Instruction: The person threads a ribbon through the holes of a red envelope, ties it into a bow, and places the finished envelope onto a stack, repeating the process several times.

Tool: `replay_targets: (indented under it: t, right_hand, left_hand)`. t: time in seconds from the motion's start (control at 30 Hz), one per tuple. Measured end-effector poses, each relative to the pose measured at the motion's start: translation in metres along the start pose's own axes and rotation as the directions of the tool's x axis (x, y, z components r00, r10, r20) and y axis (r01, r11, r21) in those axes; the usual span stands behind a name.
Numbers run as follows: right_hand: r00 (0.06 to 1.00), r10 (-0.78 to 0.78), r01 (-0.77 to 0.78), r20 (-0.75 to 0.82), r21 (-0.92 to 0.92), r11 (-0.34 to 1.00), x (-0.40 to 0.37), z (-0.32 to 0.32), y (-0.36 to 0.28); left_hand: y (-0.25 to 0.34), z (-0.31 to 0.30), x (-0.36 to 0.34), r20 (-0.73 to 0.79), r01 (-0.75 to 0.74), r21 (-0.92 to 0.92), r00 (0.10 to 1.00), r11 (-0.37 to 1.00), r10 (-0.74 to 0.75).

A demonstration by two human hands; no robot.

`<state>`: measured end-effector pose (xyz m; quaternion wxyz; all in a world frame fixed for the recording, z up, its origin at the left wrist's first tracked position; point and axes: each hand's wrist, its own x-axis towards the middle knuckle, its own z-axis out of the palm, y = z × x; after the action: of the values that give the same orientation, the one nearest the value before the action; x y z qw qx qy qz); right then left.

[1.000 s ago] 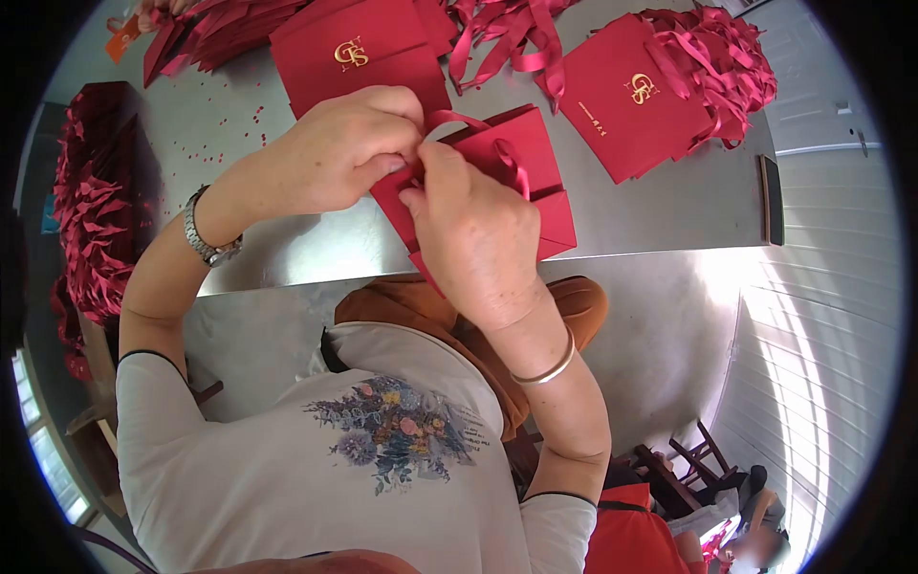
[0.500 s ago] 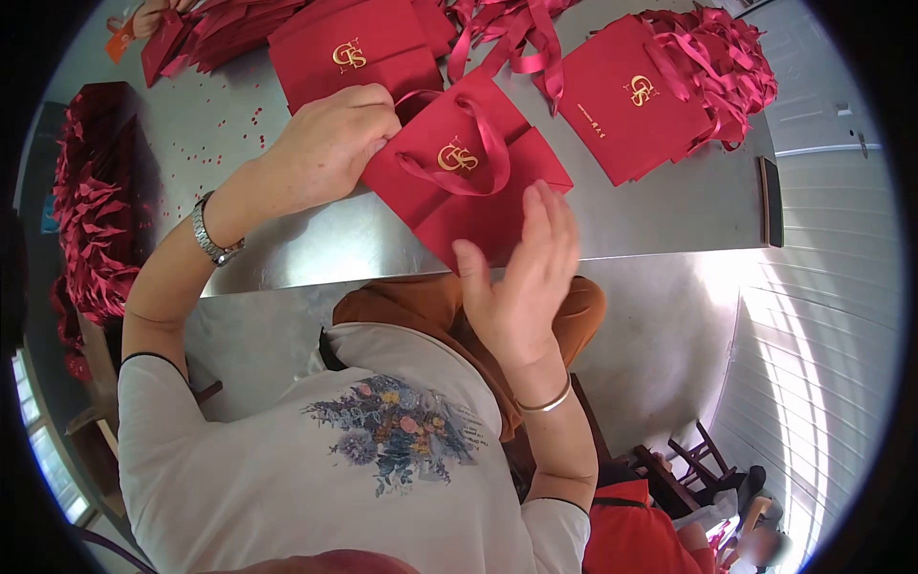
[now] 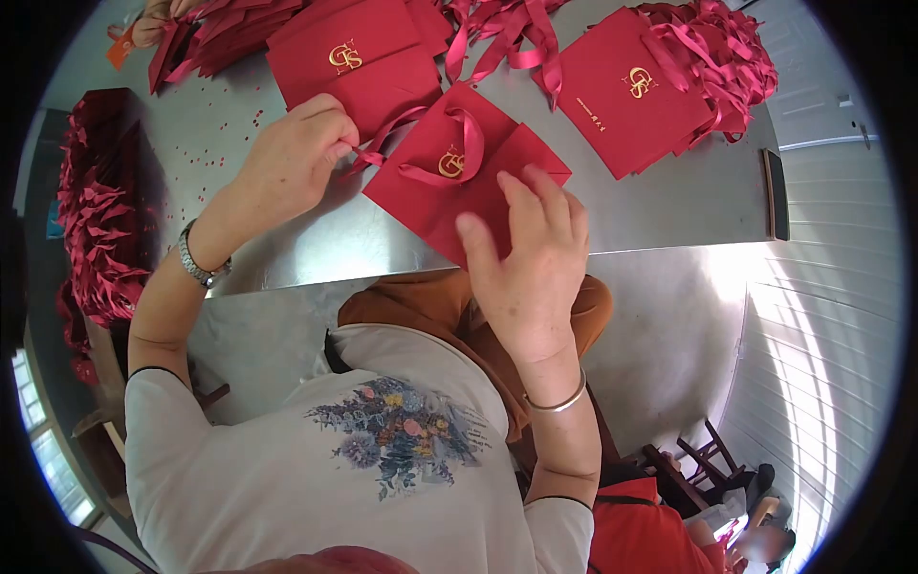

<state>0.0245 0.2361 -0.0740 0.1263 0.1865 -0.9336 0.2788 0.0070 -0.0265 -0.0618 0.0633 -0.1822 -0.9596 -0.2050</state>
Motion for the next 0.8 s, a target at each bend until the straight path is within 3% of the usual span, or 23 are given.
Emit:
replay_targets:
  t: [0.03,0.07,0.1,0.13,0.17,0.27,0.4,0.47,0.5,0.57,0.6,0.67,0.73,0.8]
  right_hand:
    - [0.995,0.095,-0.09,-0.04,0.119,0.989,0.007,0.002,-0.005]
    - [0.995,0.095,-0.089,-0.041,0.118,0.989,0.017,0.001,-0.01]
    - [0.953,0.247,-0.264,0.176,0.083,0.961,0.029,-0.001,-0.015]
    - [0.841,0.386,-0.421,0.378,0.012,0.907,0.039,0.001,-0.017]
    - [0.848,0.376,-0.444,0.374,0.114,0.889,0.043,0.012,-0.011]
    - [0.804,0.382,-0.471,0.455,0.096,0.877,0.055,0.02,-0.005]
    - [0.812,0.396,-0.468,0.43,0.074,0.881,0.052,0.021,-0.007]
    - [0.804,0.414,-0.565,0.427,0.33,0.756,0.049,0.02,-0.006]
    - [0.805,0.412,-0.562,0.428,0.327,0.76,0.049,0.017,-0.006]
    - [0.718,0.37,-0.693,0.59,0.653,0.305,0.049,0.011,-0.004]
    - [0.718,0.37,-0.693,0.589,0.651,0.31,0.049,0.009,-0.002]
    - [0.672,0.25,-0.715,0.697,0.699,-0.029,0.047,0.007,-0.001]
    - [0.692,0.226,-0.69,0.686,0.72,-0.07,0.04,0.016,0.005]
    - [0.709,0.201,-0.669,0.676,0.735,-0.114,0.036,0.018,0.005]
  left_hand:
    - [0.002,0.001,-0.001,-0.002,-0.002,-0.001,1.0,1.0,0.002]
    - [0.003,0.003,-0.002,-0.023,0.0,-0.013,1.0,1.0,0.0]
    - [0.004,0.004,-0.003,-0.04,0.0,-0.024,0.999,1.0,-0.001]
    - [0.006,0.003,-0.004,-0.038,-0.001,-0.023,0.999,1.0,0.001]
    - [0.008,0.002,-0.005,-0.044,-0.015,-0.015,0.999,1.0,0.014]
    - [0.009,0.004,-0.01,-0.043,-0.022,-0.033,0.999,0.999,0.02]
    - [0.008,0.012,-0.015,-0.048,-0.01,-0.105,0.999,0.994,0.005]
    - [0.007,0.015,-0.017,-0.058,-0.027,-0.109,0.998,0.994,0.021]
    - [0.007,0.016,-0.018,-0.062,-0.045,-0.107,0.997,0.993,0.039]
    - [0.007,0.018,-0.018,-0.062,-0.052,-0.117,0.997,0.992,0.045]
    - [0.007,0.02,-0.018,-0.057,-0.064,-0.124,0.997,0.99,0.057]
    - [0.008,0.023,-0.018,-0.034,-0.045,-0.129,0.999,0.991,0.041]
    - [0.007,0.024,-0.017,-0.008,-0.028,-0.133,1.0,0.991,0.027]
    - [0.004,0.026,-0.016,-0.051,-0.079,0.022,0.996,0.997,0.08]
